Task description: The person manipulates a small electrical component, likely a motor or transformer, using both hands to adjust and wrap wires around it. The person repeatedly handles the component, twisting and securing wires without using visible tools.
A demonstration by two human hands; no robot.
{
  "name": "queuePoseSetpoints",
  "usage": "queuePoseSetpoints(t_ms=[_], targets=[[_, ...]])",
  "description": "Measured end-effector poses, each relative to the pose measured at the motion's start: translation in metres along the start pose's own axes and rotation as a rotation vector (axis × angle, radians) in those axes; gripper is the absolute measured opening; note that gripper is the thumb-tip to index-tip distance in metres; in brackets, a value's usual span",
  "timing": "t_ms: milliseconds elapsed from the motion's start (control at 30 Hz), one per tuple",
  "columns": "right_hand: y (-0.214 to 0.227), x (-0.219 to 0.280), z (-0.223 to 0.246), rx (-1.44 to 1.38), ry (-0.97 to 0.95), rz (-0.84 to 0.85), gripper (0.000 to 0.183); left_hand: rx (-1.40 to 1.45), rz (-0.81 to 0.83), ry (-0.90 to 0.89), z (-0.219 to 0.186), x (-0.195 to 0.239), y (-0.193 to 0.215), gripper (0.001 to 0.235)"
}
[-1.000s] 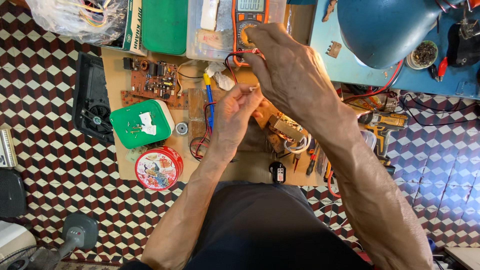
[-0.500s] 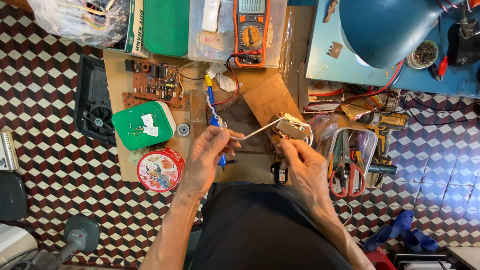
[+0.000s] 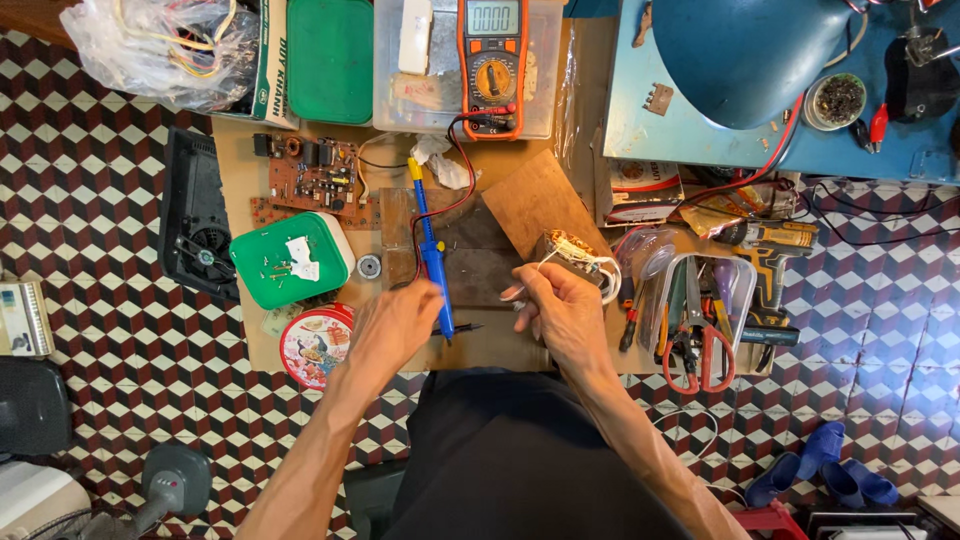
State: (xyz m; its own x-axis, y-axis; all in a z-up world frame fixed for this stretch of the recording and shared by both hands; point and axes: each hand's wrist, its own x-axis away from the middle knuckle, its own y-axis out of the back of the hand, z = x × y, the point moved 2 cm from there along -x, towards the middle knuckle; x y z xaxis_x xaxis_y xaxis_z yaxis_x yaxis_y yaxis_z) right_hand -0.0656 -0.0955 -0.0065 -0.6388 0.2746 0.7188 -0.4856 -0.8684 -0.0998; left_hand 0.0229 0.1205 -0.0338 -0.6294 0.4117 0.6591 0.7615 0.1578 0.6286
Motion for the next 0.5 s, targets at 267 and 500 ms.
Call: queuePoseSetpoints(t_ms=[267,500], targets=[[0.014,0.004,0.006,0.105,0.053,0.090,0.029,0.136,0.067,-0.932,-0.104,-0.083,0.022,0.087],[0.017,0.016,0.010,0.249,0.111,0.058,0.029,0.392,-0.026,-0.841,-0.097,-0.080,-0.006,0.056]])
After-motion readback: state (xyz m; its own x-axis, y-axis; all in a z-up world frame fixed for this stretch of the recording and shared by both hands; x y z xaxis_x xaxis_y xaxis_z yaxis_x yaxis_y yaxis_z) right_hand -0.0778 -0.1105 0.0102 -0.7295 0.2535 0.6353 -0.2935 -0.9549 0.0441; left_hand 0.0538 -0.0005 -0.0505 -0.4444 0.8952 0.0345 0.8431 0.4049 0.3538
